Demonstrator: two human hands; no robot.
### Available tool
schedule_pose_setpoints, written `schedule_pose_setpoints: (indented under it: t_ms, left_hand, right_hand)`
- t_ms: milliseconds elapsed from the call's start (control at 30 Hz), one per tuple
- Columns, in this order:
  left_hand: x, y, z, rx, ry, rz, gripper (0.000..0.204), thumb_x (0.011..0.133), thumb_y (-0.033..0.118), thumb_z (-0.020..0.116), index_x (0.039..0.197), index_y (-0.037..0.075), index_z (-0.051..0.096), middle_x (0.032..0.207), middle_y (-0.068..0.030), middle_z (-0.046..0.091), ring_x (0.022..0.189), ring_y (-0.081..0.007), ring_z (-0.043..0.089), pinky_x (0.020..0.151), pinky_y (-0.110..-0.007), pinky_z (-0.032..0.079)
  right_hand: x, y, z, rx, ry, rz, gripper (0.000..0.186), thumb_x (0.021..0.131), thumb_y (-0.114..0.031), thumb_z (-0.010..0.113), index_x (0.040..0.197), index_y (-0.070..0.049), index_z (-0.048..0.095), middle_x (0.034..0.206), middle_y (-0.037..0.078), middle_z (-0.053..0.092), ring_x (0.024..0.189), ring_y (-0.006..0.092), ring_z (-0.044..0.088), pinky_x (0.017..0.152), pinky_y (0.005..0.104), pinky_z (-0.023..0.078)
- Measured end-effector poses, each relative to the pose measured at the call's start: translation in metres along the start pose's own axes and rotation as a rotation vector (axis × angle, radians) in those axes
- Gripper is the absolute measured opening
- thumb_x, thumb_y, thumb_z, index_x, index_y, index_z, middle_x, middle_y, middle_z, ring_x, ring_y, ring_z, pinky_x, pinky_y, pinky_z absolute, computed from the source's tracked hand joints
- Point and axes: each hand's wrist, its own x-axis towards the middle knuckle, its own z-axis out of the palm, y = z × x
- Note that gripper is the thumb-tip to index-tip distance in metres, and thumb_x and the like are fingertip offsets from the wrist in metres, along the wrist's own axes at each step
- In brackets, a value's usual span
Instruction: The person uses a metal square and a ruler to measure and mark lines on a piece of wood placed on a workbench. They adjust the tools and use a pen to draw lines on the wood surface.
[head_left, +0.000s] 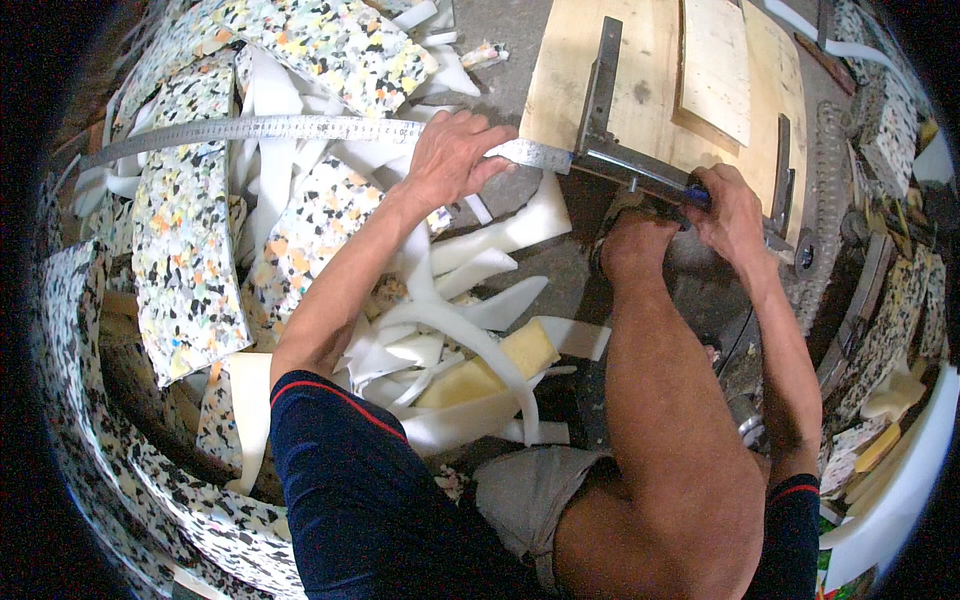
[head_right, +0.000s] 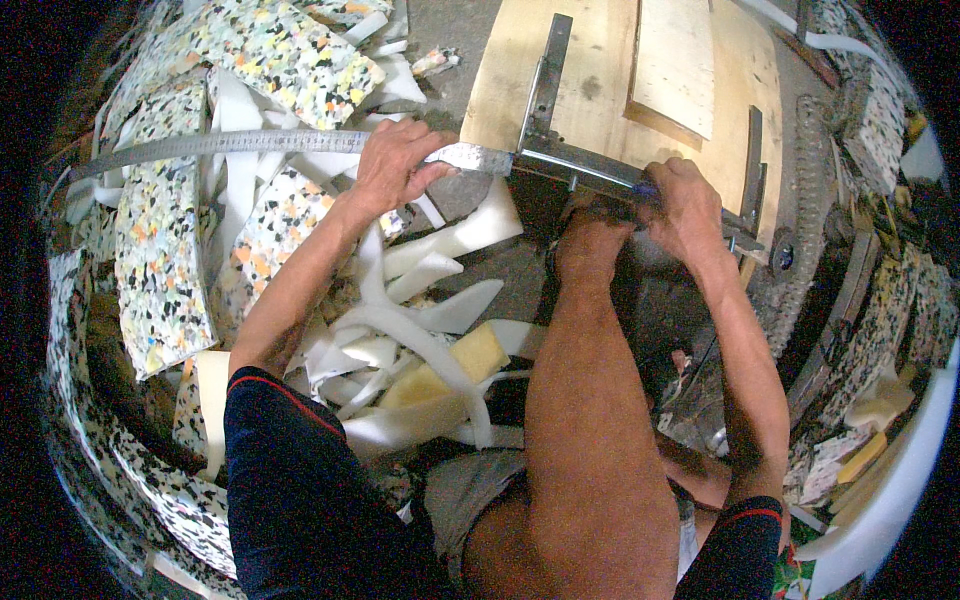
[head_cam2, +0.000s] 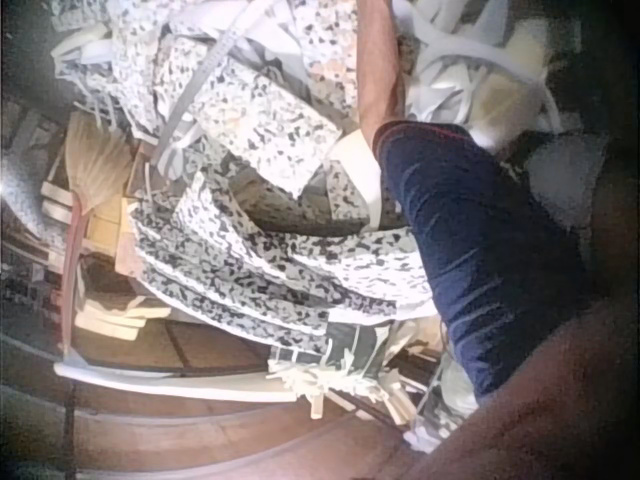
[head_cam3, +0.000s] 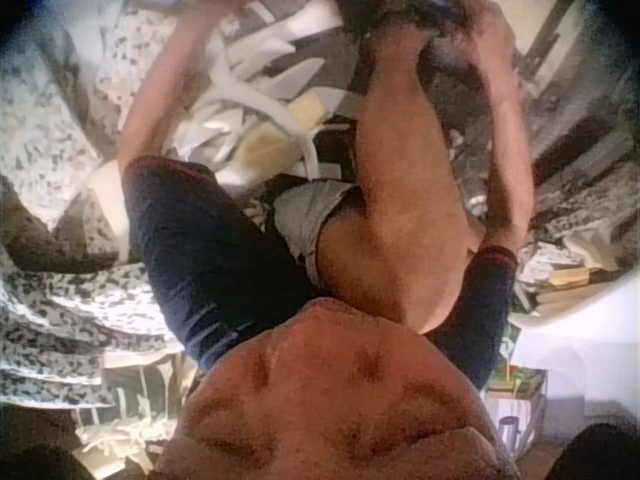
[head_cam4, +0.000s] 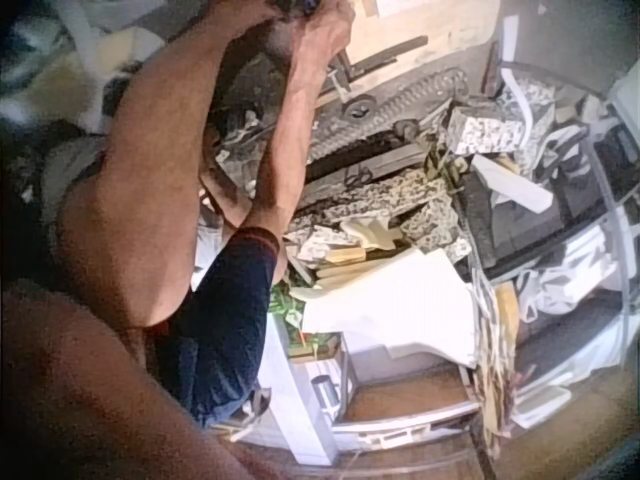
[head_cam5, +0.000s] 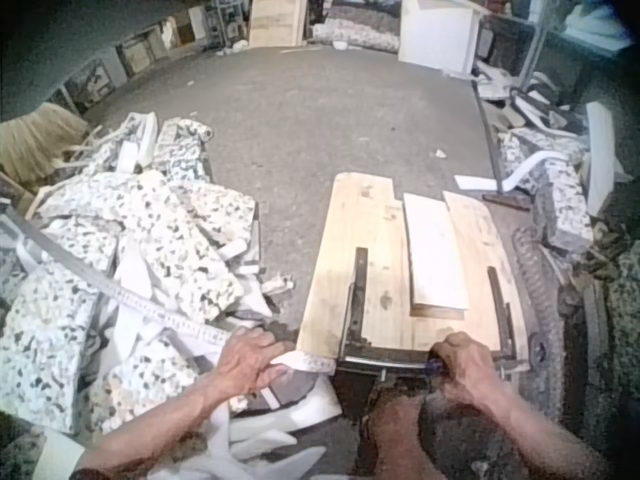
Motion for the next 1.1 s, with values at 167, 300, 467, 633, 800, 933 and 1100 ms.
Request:
schedule_pose_setpoints:
  t_ms: [167,300,467,633,800,933,1100]
  left_hand:
    - [0.000,0.000,0.001,0.015,0.024,0.015,0.033,0.084,0.038,0.072,0.112,0.020,0.068,0.080,-0.0039,0.057,0.081,-0.0245,0.059,0.073,-0.040,0.043]
    - [0.000,0.000,0.000,0.016,0.020,0.018,0.034,0.085,0.039,0.072,0.111,0.019,0.068,0.081,-0.0042,0.057,0.082,-0.0248,0.059,0.073,-0.040,0.043]
    - [-0.001,0.000,0.001,0.000,0.005,0.009,0.035,0.084,0.040,0.071,0.111,0.018,0.069,0.081,-0.0047,0.057,0.083,-0.0255,0.059,0.073,-0.040,0.042]
    - [0.000,-0.001,0.003,-0.025,0.004,0.010,0.038,0.084,0.042,0.070,0.112,0.015,0.068,0.082,-0.0058,0.057,0.085,-0.0270,0.059,0.073,-0.041,0.042]
    - [0.001,0.000,0.001,-0.012,-0.016,-0.008,0.034,0.084,0.038,0.072,0.111,0.018,0.069,0.081,-0.0048,0.057,0.084,-0.0262,0.059,0.075,-0.040,0.043]
    - [0.002,0.002,-0.003,-0.026,-0.017,-0.013,0.033,0.083,0.037,0.074,0.110,0.018,0.069,0.083,-0.0044,0.060,0.085,-0.0256,0.061,0.076,-0.040,0.043]
    - [0.003,0.002,-0.004,-0.076,-0.045,-0.075,0.035,0.081,0.037,0.076,0.107,0.016,0.068,0.092,-0.0047,0.067,0.090,-0.0262,0.062,0.079,-0.040,0.042]
  right_hand:
    - [0.000,0.002,0.001,0.008,0.008,-0.014,0.043,0.070,-0.012,0.081,0.109,-0.004,0.066,0.098,0.016,0.060,0.099,0.0381,0.061,0.082,0.0466,0.053]
    - [-0.001,0.002,0.002,-0.002,0.022,-0.004,0.047,0.069,-0.009,0.081,0.113,-0.003,0.065,0.101,0.016,0.063,0.099,0.0390,0.063,0.083,0.0457,0.052]
    - [-0.001,0.001,0.001,-0.014,-0.009,0.017,0.044,0.071,-0.012,0.081,0.112,-0.004,0.065,0.101,0.016,0.062,0.100,0.0384,0.062,0.083,0.0460,0.053]
    - [-0.001,0.002,0.002,-0.014,-0.006,0.001,0.042,0.073,-0.013,0.080,0.111,-0.004,0.066,0.103,0.016,0.061,0.101,0.0380,0.061,0.083,0.0463,0.053]
    - [-0.003,0.005,0.006,0.009,0.012,0.007,0.042,0.074,-0.013,0.078,0.113,-0.005,0.065,0.102,0.016,0.061,0.100,0.0383,0.061,0.083,0.0467,0.053]
    - [-0.003,0.008,0.009,0.029,0.038,-0.022,0.041,0.075,-0.013,0.077,0.113,-0.005,0.064,0.099,0.016,0.060,0.097,0.0384,0.061,0.080,0.0472,0.052]
    - [-0.004,0.008,0.011,0.078,0.091,-0.035,0.041,0.072,-0.011,0.079,0.110,-0.006,0.064,0.096,0.015,0.059,0.095,0.0380,0.060,0.077,0.0471,0.051]
